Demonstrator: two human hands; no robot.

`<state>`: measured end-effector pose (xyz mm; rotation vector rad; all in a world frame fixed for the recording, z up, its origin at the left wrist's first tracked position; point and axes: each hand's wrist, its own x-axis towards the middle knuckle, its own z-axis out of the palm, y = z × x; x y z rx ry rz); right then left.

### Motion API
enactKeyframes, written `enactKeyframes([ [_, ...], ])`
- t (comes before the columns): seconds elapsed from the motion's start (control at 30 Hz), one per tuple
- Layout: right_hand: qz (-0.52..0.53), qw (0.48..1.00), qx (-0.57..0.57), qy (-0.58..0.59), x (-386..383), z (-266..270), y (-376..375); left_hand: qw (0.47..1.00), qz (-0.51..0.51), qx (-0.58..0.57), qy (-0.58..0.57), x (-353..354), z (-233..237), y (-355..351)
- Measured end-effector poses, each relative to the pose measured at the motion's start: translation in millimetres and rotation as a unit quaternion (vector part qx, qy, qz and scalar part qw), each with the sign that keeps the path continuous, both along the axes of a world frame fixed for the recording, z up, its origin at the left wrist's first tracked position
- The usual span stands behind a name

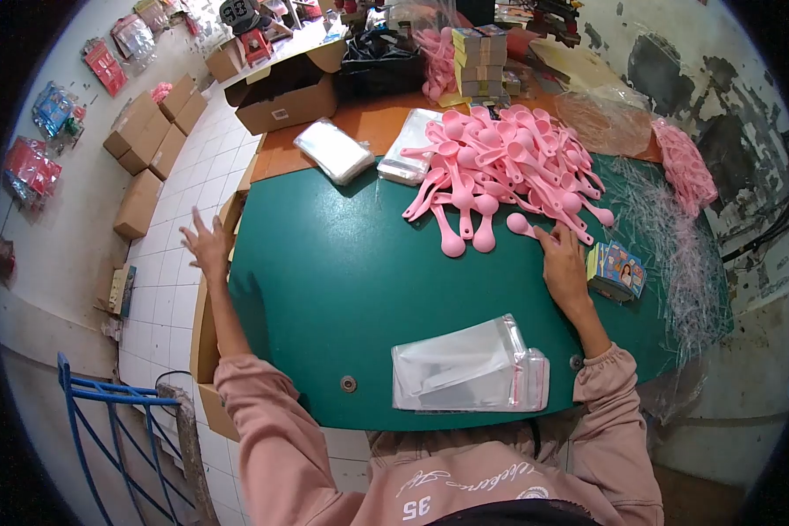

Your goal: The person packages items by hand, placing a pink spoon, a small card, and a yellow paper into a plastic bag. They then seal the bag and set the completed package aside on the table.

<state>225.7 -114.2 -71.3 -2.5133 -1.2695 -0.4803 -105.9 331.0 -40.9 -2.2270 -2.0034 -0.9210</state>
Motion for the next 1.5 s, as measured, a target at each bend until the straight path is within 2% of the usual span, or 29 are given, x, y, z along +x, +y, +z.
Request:
enactKeyframes([
  [0.03,0.002,1.0,0.011,0.014,0,1,0,0.998,-0.047,0.017,0.027,10,17,-34],
  [0.1,0.017,0.999,0.023,0.038,1,4,0,0.966,-0.248,0.068,0.016,25,31,-85],
  [0.17,0.048,0.994,0.07,0.076,2,5,-1,0.929,-0.368,0.036,0.01,50,46,-156],
  [0.2,0.044,0.994,0.064,0.076,3,6,-2,0.894,-0.447,-0.028,-0.031,62,52,-191],
  [0.23,0.052,0.988,0.113,0.088,2,9,-2,0.846,-0.525,-0.087,-0.031,72,53,-221],
  [0.3,0.063,0.973,0.187,0.12,-3,22,-1,0.763,-0.616,-0.194,-0.032,91,41,-269],
  [0.37,0.069,0.969,0.212,0.105,-9,35,1,0.741,-0.651,-0.166,0.001,106,29,-301],
  [0.43,0.074,0.964,0.241,0.091,-13,38,1,0.75,-0.644,-0.148,0.017,120,12,-319],
  [0.47,0.089,0.955,0.253,0.128,-14,39,0,0.758,-0.638,-0.131,0.035,126,4,-323],
  [0.5,0.103,0.944,0.265,0.166,-16,38,-2,0.751,-0.641,-0.157,-0.003,129,-1,-325],
  [0.53,0.102,0.944,0.266,0.166,-16,37,-1,0.751,-0.642,-0.156,-0.003,131,-4,-323],
  [0.6,0.084,0.885,0.332,0.315,-19,32,-1,0.721,-0.664,-0.197,0.023,134,-6,-319],
  [0.63,0.081,0.885,0.333,0.316,-20,31,-1,0.719,-0.666,-0.198,0.025,135,-7,-317],
  [0.7,0.108,0.833,0.402,0.365,-21,27,-1,0.679,-0.676,-0.285,-0.043,139,-6,-311],
  [0.8,0.122,0.806,0.424,0.394,-26,35,-1,0.672,-0.678,-0.284,-0.089,138,4,-300],
  [0.9,0.141,0.789,0.428,0.419,-28,37,-4,0.671,-0.639,-0.358,-0.112,140,3,-293],
  [1.13,0.142,0.783,0.397,0.457,-33,32,-6,0.649,-0.602,-0.447,-0.127,141,0,-281],
  [1.2,0.17,0.858,0.339,0.347,-32,27,-3,0.64,-0.595,-0.467,-0.133,139,-3,-278],
  [1.23,0.168,0.886,0.307,0.304,-34,31,-3,0.617,-0.6,-0.476,-0.182,139,-7,-277],
  [1.33,0.166,0.904,0.277,0.279,-36,40,-4,0.565,-0.607,-0.486,-0.277,140,-20,-270],
  [1.37,0.166,0.904,0.278,0.279,-36,38,-4,0.536,-0.608,-0.488,-0.323,140,-22,-268],
  [1.4,0.165,0.896,0.292,0.289,-35,34,-5,0.537,-0.608,-0.488,-0.323,139,-21,-268],
  [1.47,0.164,0.889,0.307,0.298,-34,33,-5,0.487,-0.539,-0.592,-0.35,139,-14,-269],
  [1.5,0.15,0.854,0.355,0.35,-36,34,-5,0.487,-0.538,-0.591,-0.352,139,-12,-270],
])
